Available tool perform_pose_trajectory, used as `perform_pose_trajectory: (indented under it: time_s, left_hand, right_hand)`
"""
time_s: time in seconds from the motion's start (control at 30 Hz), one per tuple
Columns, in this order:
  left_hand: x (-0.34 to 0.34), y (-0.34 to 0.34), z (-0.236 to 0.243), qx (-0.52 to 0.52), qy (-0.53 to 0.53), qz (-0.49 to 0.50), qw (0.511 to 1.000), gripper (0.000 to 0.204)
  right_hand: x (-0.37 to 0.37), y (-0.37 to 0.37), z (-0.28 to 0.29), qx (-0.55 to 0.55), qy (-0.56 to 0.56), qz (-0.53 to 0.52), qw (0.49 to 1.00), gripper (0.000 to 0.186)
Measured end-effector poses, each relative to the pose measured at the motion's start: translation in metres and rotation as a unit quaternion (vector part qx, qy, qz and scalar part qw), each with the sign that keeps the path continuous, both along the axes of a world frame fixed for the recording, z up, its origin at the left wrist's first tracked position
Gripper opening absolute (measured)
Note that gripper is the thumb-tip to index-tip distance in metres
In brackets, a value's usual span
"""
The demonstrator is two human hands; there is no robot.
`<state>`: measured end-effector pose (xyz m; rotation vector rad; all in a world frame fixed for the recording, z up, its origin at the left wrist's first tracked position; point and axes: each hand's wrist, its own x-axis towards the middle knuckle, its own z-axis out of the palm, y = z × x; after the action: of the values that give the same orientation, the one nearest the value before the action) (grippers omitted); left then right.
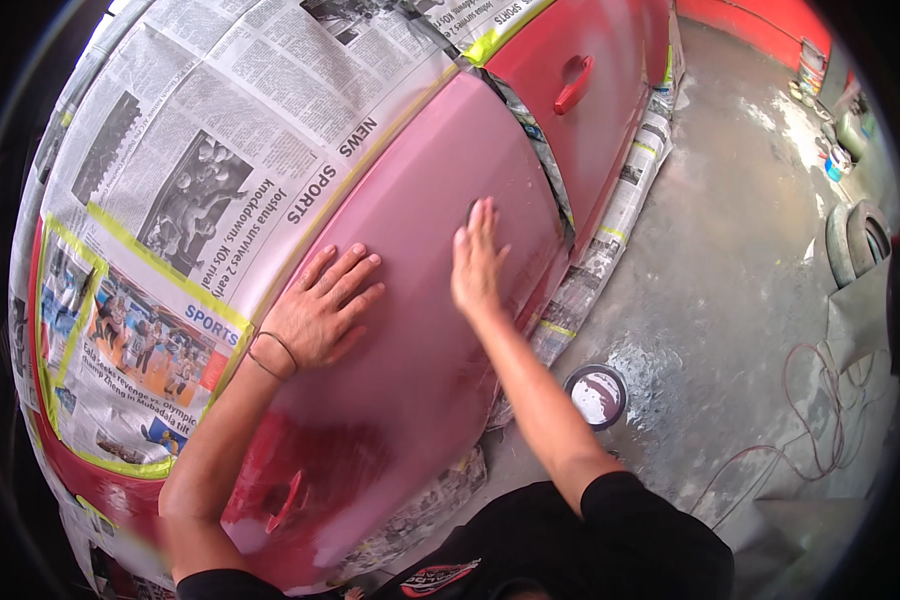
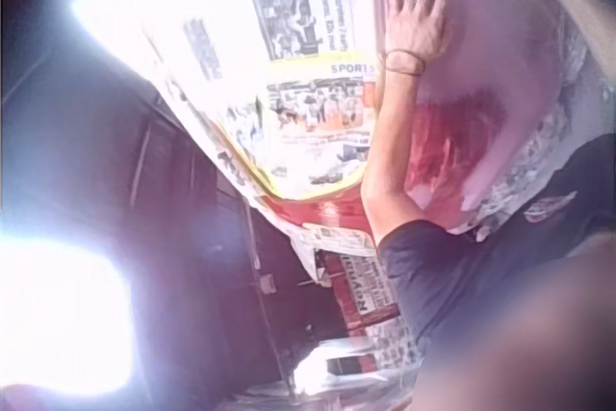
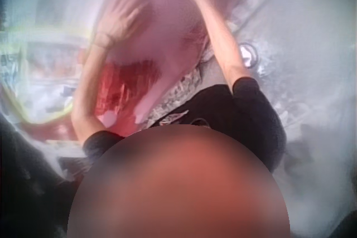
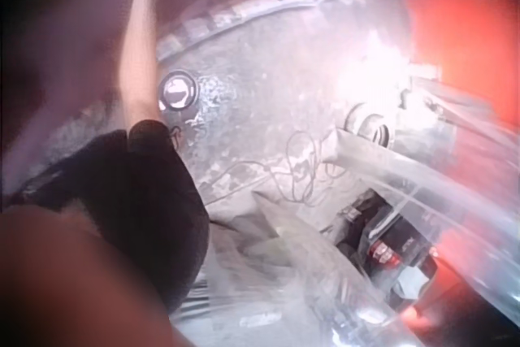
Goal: The person is sanding the hood and side panel of a red car using a sanding block and water. The person repeatedly dips the sanding block into a bucket of water and scrubs the car's surface in circular and back-and-forth motions.
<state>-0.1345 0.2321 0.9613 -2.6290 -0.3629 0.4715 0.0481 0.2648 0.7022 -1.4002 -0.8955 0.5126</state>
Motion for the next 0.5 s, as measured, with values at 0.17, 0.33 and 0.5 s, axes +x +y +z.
perform_pose_trajectory:
  time_s: [0.17,0.33,0.5]
  left_hand:
    - [0.013,-0.002,0.007,-0.005,-0.005,-0.006,1.000,0.064]
    - [0.012,0.002,0.002,0.000,0.006,0.001,1.000,0.064]
    - [0.006,-0.007,0.007,0.006,0.023,0.020,1.000,0.066]
  right_hand:
    - [0.131,0.075,0.004,0.074,0.061,-0.020,0.995,0.076]
    - [-0.043,-0.035,-0.025,0.022,0.006,0.042,0.999,0.073]
    - [0.041,0.024,-0.021,0.013,0.106,0.017,0.994,0.078]
